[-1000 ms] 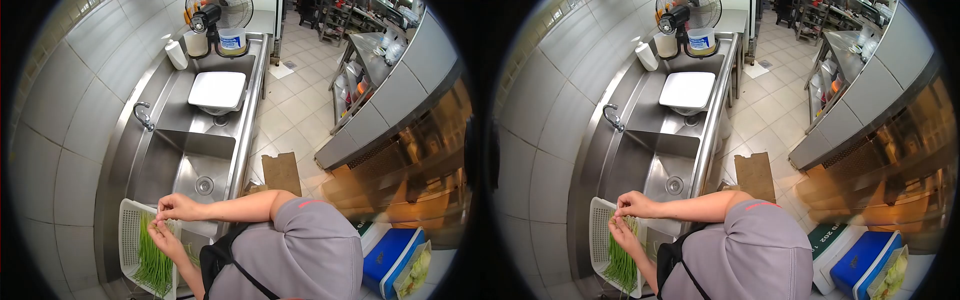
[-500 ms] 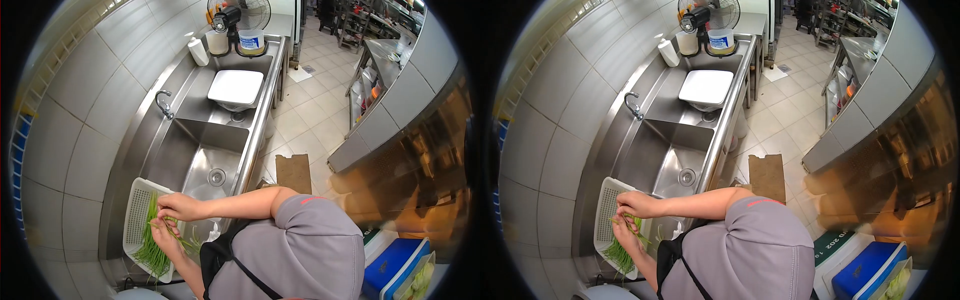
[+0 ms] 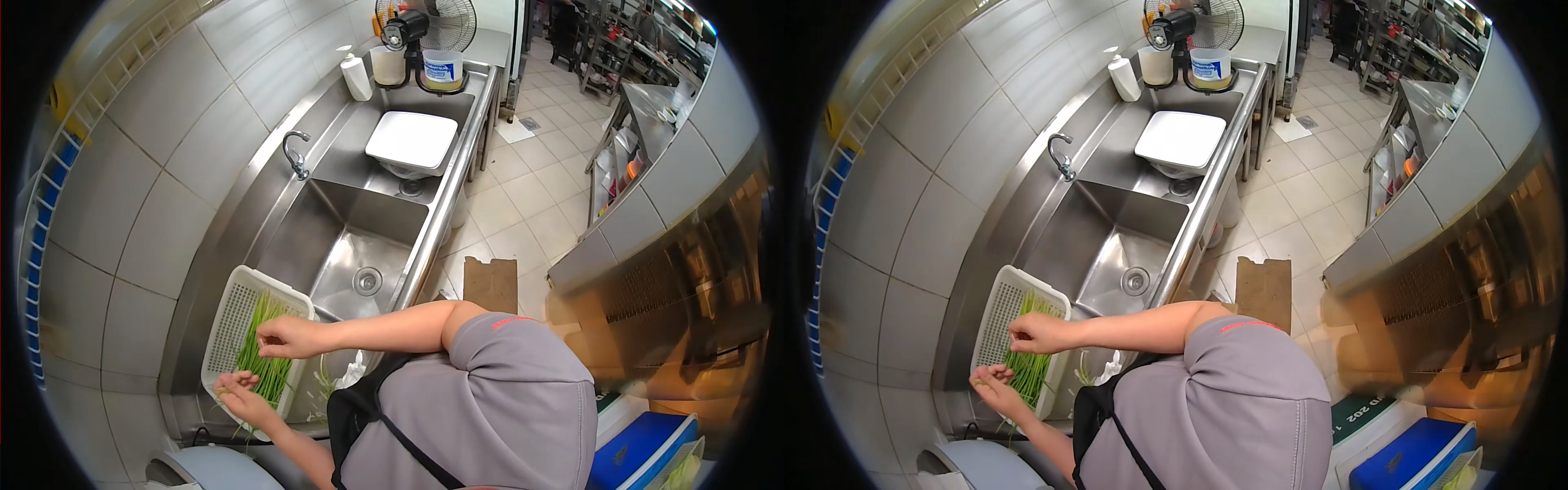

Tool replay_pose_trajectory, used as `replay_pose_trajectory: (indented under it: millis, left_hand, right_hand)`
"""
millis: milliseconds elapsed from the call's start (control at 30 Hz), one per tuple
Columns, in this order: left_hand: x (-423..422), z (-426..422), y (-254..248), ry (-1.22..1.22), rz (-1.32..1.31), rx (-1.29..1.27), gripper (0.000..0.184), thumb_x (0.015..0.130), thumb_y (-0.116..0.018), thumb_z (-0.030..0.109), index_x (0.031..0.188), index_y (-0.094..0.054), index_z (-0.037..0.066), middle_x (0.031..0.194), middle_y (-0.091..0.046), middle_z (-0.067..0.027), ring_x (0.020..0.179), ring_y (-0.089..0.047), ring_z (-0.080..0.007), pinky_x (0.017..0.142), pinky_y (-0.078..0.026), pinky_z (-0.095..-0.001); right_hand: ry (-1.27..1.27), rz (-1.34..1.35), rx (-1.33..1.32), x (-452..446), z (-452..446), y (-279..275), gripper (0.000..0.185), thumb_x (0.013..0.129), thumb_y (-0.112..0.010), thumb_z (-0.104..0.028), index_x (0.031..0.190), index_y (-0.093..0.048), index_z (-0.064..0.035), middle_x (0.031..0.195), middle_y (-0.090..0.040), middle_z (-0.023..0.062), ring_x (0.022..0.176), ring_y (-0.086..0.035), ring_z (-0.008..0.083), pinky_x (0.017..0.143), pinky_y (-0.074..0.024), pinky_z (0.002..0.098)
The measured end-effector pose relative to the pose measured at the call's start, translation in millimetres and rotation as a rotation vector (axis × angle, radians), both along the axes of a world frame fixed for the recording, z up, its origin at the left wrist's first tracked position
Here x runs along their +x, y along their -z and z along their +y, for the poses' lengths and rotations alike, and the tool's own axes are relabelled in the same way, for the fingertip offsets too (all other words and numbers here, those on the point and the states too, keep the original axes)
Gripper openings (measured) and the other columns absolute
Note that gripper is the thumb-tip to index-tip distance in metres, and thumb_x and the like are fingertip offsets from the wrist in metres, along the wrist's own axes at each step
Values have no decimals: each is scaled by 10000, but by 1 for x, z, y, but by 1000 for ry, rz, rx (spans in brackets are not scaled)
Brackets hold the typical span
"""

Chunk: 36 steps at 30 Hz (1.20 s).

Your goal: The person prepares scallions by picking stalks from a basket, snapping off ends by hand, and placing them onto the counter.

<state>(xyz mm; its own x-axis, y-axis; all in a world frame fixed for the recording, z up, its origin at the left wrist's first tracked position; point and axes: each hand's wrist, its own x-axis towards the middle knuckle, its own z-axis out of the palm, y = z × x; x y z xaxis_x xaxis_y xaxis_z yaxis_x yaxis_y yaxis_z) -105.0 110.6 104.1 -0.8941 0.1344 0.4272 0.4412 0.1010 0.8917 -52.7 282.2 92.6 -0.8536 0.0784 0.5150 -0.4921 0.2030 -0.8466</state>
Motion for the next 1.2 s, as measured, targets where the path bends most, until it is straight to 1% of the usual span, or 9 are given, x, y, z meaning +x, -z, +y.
replay_pose_trajectory:
  millis: [133, 333, 433, 567, 600, 967, 1000, 1100, 1200]
  left_hand:
    - [2, -10, -11, -48, -15, 73, 264, 961, -377, 288, 938, -409, 26, 713, -512, -70, 547, -455, -108, 517, -434, -220]
    - [3, -6, 1, 13, -99, 32, 232, 966, -361, 257, 956, -398, 27, 712, -516, -73, 551, -462, -109, 511, -422, -216]
    - [8, 7, 6, 82, -111, -18, 233, 965, -362, 254, 955, -397, 24, 702, -524, -72, 556, -474, -107, 513, -420, -217]
    - [18, 20, 6, 16, -76, -158, 233, 960, -381, 251, 901, -430, 31, 654, -449, -34, 546, -393, -92, 481, -334, -222]
    - [22, 24, 4, -38, 13, -216, 233, 957, -392, 249, 880, -438, 34, 643, -411, -27, 545, -354, -96, 474, -301, -237]
    - [26, 29, -8, -11, 78, -303, 212, 957, -376, 211, 885, -415, 15, 663, -401, -36, 558, -365, -113, 489, -318, -257]
    - [27, 29, -8, -9, 81, -316, 212, 957, -375, 210, 883, -413, 16, 666, -402, -35, 556, -364, -115, 489, -317, -256]
    - [27, 32, -6, 30, 58, -283, 206, 957, -377, 204, 877, -412, 17, 676, -406, -35, 548, -360, -115, 490, -315, -251]
    - [25, 35, -1, 55, 31, -272, 205, 958, -375, 203, 878, -414, 17, 680, -406, -33, 550, -356, -100, 479, -310, -242]
  right_hand:
    - [-84, -24, -123, -3, -3, -1, 156, 816, -610, -153, 800, -549, -10, 673, -581, 40, 608, -542, 102, 569, -432, 255]
    - [-221, -195, -243, -3, -3, -6, 118, 792, -633, -115, 820, -569, -20, 691, -590, 6, 632, -542, 49, 552, -438, 217]
    - [-254, -153, -251, -7, -6, -2, 113, 780, -642, -96, 821, -567, -23, 688, -585, 3, 629, -536, 46, 540, -437, 208]
    - [-276, -184, -285, -4, -6, -7, 113, 777, -648, -90, 827, -568, -28, 692, -577, -8, 627, -525, 38, 545, -438, 207]
    - [-274, -170, -287, -3, -4, -9, 111, 779, -647, -90, 829, -568, -29, 693, -576, -10, 628, -524, 37, 548, -439, 206]
    - [-51, -21, -410, 3, 27, -24, 111, 783, -645, -82, 832, -568, -18, 720, -586, -2, 647, -526, 41, 576, -436, 202]
    - [-14, 69, -299, 3, 26, -23, 136, 777, -662, -103, 836, -574, -17, 703, -587, -1, 638, -528, 46, 567, -434, 214]
    - [-128, -15, -181, 9, 21, -22, 153, 772, -674, -127, 818, -582, -13, 696, -588, 1, 632, -533, 55, 569, -433, 221]
    - [-113, -53, -150, 6, 15, -15, 150, 775, -669, -138, 793, -592, -10, 699, -593, 4, 633, -538, 63, 584, -435, 219]
